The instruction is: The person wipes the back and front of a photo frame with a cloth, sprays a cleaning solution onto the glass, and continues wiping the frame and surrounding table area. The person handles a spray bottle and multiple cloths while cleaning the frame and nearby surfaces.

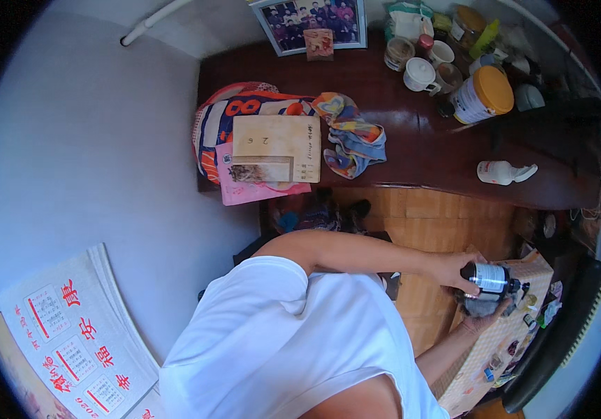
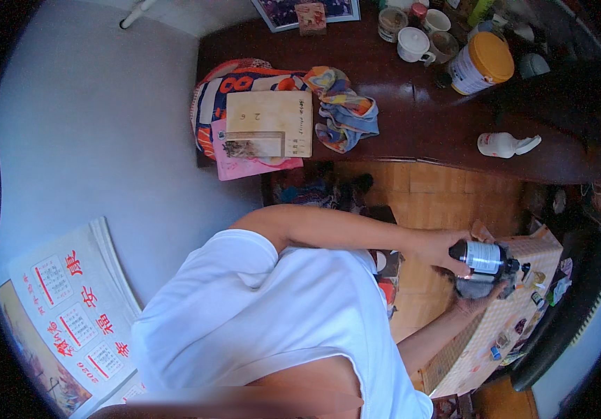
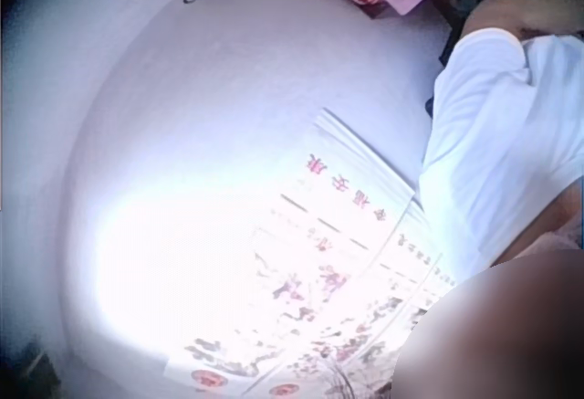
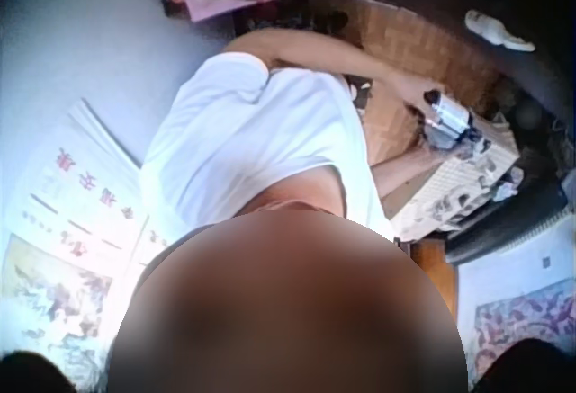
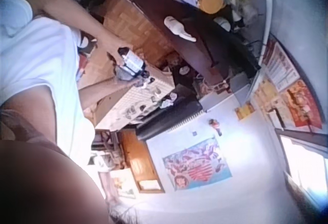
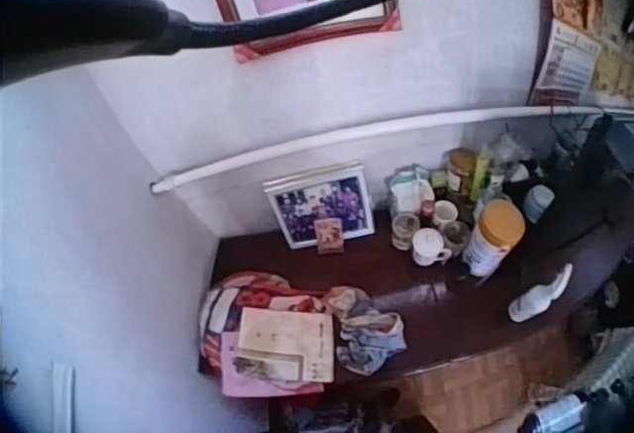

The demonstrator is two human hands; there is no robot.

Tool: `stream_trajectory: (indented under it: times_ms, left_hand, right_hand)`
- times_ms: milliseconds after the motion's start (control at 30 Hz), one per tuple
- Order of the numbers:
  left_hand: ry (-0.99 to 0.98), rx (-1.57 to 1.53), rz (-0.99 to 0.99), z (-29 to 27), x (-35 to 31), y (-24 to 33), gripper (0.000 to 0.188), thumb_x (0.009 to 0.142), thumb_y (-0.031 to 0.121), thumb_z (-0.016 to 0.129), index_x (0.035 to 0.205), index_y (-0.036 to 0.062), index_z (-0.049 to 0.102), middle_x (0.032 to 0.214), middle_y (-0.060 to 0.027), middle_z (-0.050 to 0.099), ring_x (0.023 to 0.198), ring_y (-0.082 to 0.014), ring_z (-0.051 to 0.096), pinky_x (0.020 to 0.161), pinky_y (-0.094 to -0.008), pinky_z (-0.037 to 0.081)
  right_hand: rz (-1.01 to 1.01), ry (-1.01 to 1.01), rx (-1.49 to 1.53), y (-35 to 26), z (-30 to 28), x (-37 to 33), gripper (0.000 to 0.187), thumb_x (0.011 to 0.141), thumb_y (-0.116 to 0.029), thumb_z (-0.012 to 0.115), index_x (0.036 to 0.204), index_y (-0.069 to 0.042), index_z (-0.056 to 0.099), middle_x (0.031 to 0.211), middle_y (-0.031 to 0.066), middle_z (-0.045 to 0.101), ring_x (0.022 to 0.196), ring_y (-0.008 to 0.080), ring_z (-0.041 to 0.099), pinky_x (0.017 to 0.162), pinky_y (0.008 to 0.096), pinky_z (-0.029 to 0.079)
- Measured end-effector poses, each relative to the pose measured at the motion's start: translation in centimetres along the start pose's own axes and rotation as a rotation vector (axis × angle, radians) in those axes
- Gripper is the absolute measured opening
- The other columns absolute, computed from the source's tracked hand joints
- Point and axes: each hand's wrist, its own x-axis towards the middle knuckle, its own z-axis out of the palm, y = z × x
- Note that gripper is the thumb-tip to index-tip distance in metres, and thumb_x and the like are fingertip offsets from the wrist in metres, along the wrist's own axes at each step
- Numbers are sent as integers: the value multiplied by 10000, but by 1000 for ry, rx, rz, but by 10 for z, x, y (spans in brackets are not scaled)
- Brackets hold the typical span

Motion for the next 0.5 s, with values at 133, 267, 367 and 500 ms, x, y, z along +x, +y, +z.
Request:
stream_trajectory:
  times_ms: [133, 267, 367, 500]
  left_hand:
    - [-314, -630, -409, 24, -22, 20, 727, 808, 593, 730, 1291, 91, 522, 1002, -133, 672, 725, -254, 684, 716, -383, 588]
    - [-388, -887, -501, 40, -19, 9, 722, 806, 578, 744, 1306, 105, 525, 1007, -109, 663, 771, -224, 671, 690, -352, 579]
    - [-198, -723, -300, 42, -21, 28, 705, 800, 483, 791, 1286, 56, 512, 1036, -99, 641, 853, -208, 651, 700, -369, 571]
    - [81, -319, -6, 35, -6, 20, 702, 779, 341, 836, 1264, -19, 478, 1058, -101, 612, 977, -195, 614, 813, -355, 541]
  right_hand:
    - [-153, -868, 80, -6, 15, -1, 1072, 816, -767, 537, 1550, -45, 241, 1513, 226, 398, 1387, 377, 403, 1166, 509, 315]
    - [-295, -846, -15, -13, 6, 15, 979, 837, -733, 523, 1511, -51, 326, 1479, 203, 445, 1338, 368, 462, 1126, 501, 373]
    - [-349, -558, -128, -17, -34, 32, 944, 842, -729, 514, 1490, -57, 372, 1473, 182, 459, 1332, 362, 471, 1126, 504, 372]
    - [-191, -347, -100, -17, -37, 37, 868, 858, -691, 517, 1452, -63, 441, 1441, 148, 503, 1313, 346, 492, 1120, 498, 381]
